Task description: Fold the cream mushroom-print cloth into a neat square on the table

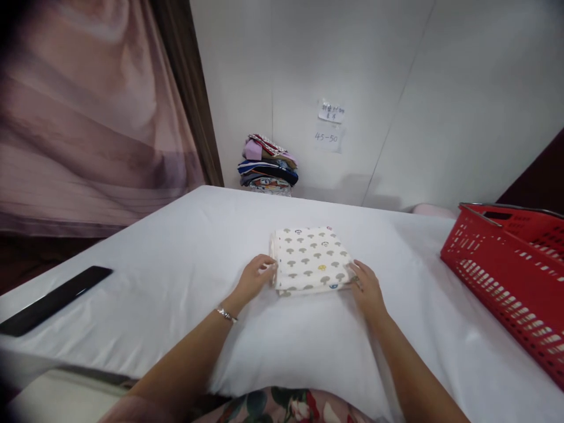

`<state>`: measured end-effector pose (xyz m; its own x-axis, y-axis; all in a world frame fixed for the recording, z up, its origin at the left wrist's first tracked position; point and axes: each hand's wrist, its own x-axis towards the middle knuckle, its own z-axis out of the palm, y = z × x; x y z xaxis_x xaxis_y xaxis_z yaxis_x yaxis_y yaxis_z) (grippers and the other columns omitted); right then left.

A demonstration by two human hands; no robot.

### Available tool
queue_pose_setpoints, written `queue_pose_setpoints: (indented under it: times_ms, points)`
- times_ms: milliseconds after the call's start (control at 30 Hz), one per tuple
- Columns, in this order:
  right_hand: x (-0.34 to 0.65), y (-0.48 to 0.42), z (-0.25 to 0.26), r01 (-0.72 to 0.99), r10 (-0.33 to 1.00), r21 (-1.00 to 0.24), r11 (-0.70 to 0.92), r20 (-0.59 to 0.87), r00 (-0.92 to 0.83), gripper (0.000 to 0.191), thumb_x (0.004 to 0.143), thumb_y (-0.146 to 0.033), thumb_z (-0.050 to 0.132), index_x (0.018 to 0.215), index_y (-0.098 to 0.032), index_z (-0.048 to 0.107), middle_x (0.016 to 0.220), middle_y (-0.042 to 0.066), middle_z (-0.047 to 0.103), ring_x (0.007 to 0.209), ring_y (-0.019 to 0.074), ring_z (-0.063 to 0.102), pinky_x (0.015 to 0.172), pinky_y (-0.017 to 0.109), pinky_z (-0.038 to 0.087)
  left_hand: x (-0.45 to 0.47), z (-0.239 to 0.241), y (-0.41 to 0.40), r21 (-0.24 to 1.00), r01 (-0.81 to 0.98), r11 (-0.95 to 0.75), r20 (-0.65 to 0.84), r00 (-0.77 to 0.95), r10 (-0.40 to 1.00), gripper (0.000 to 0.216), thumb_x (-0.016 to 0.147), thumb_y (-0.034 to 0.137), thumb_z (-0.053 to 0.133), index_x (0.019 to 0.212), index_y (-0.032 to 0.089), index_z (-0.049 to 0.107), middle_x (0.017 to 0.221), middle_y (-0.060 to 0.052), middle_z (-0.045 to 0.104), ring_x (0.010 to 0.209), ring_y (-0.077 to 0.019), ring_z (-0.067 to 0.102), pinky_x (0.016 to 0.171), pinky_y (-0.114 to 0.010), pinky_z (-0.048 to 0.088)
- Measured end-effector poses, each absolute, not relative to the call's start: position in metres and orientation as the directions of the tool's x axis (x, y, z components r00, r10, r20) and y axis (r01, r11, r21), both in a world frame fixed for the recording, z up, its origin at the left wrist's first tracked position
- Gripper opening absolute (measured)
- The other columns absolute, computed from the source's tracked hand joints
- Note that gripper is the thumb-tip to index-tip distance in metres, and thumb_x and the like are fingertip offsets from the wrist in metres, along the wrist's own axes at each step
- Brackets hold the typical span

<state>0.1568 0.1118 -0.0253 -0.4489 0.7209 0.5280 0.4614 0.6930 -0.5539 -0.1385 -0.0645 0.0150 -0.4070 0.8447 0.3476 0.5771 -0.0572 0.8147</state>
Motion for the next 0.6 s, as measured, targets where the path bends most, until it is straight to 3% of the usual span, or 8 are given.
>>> queue_pose_setpoints:
  times_ms: [100, 300, 433, 600]
  points:
    - [0.129, 0.088, 0.000, 0.397, 0.677, -0.553, 0.733, 0.532, -0.509, 0.032, 0.079, -0.029, 0.050, 0.106, -0.024, 0.065, 0.115, 0.007, 0.062, 0.109, 0.0249, 0.054, 0.093, 0.042, 0.043, -0.142, 0.009, -0.061, 0.889, 0.439, 0.132, 0.162, -0.571, 0.804, 0.020, 0.078, 0.035, 0.052, 0.073, 0.018, 0.060, 0.071, 0.000, 0.060, 0.067, -0.0137, 0.054, 0.063, -0.026, 0.042]
    - [0.045, 0.044, 0.041, 0.300, 0.601, -0.613, 0.731, 0.369, -0.709, 0.022, 0.084, -0.032, 0.047, 0.087, -0.023, 0.067, 0.088, 0.004, 0.067, 0.086, 0.0195, 0.058, 0.077, 0.031, 0.044, -0.137, 0.002, -0.057, 0.922, 0.335, 0.195, -0.014, -0.474, 0.880, 0.023, 0.071, 0.037, 0.054, 0.060, 0.017, 0.056, 0.059, 0.002, 0.055, 0.057, -0.0116, 0.048, 0.054, -0.023, 0.035]
    - [0.003, 0.039, 0.045, 0.406, 0.652, -0.641, 0.652, 0.200, -0.731, 0.024, 0.083, -0.034, 0.046, 0.075, -0.021, 0.064, 0.071, 0.000, 0.064, 0.068, 0.0151, 0.055, 0.062, 0.025, 0.038, -0.135, 0.006, -0.057, 0.955, 0.254, 0.153, -0.046, -0.385, 0.922, 0.022, 0.069, 0.036, 0.054, 0.062, 0.016, 0.058, 0.057, 0.003, 0.052, 0.056, -0.0105, 0.044, 0.055, -0.023, 0.033]
    - [-0.022, 0.045, 0.042, 0.597, 0.712, -0.529, 0.603, 0.019, -0.702, 0.026, 0.080, -0.040, 0.052, 0.069, -0.019, 0.061, 0.068, 0.001, 0.063, 0.065, 0.0144, 0.053, 0.057, 0.024, 0.031, -0.136, 0.007, -0.059, 0.971, 0.199, 0.132, -0.067, -0.302, 0.951, 0.022, 0.068, 0.034, 0.054, 0.061, 0.014, 0.060, 0.051, 0.005, 0.042, 0.052, -0.0087, 0.034, 0.051, -0.023, 0.027]
